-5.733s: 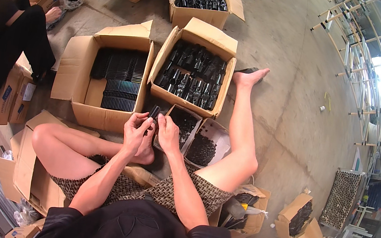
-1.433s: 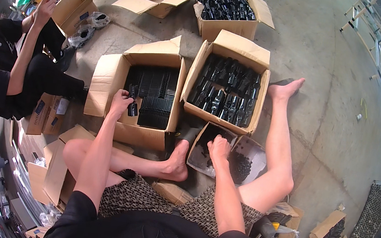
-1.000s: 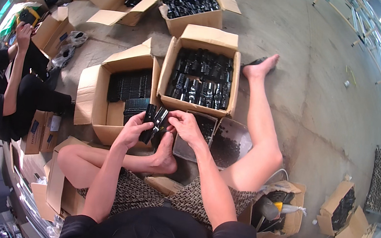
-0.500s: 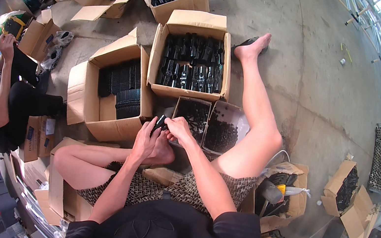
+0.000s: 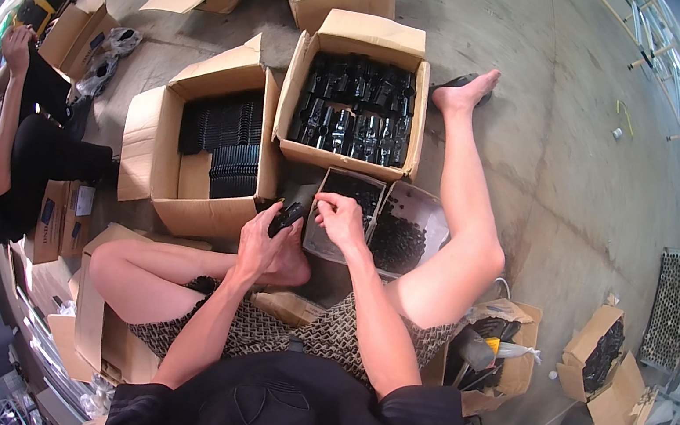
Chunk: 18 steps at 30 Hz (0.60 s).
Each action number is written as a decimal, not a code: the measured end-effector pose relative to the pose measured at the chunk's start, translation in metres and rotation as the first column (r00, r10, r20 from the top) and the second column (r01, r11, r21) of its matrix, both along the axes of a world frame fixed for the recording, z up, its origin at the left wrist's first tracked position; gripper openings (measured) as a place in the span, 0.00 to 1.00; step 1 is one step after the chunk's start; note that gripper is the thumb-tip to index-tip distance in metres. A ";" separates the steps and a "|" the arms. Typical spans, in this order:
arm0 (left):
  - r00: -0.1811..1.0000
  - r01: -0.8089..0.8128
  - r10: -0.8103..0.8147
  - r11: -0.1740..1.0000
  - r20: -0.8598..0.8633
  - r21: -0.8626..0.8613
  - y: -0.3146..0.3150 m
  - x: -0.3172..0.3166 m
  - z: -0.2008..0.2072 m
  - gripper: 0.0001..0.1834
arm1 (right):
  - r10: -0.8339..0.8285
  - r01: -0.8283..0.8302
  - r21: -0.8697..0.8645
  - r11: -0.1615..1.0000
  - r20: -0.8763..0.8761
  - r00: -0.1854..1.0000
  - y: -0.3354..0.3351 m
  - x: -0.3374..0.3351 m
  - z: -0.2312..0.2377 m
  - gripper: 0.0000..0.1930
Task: The person sits on the floor and sorts small black metal parts by moving them from a large box into a smaller cardboard box.
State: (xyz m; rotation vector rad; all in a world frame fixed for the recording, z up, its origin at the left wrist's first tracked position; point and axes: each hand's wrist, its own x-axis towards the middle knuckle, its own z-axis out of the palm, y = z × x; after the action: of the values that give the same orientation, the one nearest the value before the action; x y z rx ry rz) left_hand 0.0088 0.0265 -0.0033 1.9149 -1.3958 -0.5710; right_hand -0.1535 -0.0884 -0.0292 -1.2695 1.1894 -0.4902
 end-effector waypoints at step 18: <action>0.994 -0.037 0.039 0.999 -0.097 0.030 -0.005 0.001 0.024 0.29 | 0.301 -0.317 -0.676 0.665 -0.146 0.942 -0.003 0.012 0.041 0.16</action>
State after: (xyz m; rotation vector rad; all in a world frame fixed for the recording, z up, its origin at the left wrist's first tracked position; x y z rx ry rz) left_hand 0.0100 0.0213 0.0206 1.9051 -1.2932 -0.6602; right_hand -0.1416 -0.0912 0.0122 -2.0941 0.7766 -0.7019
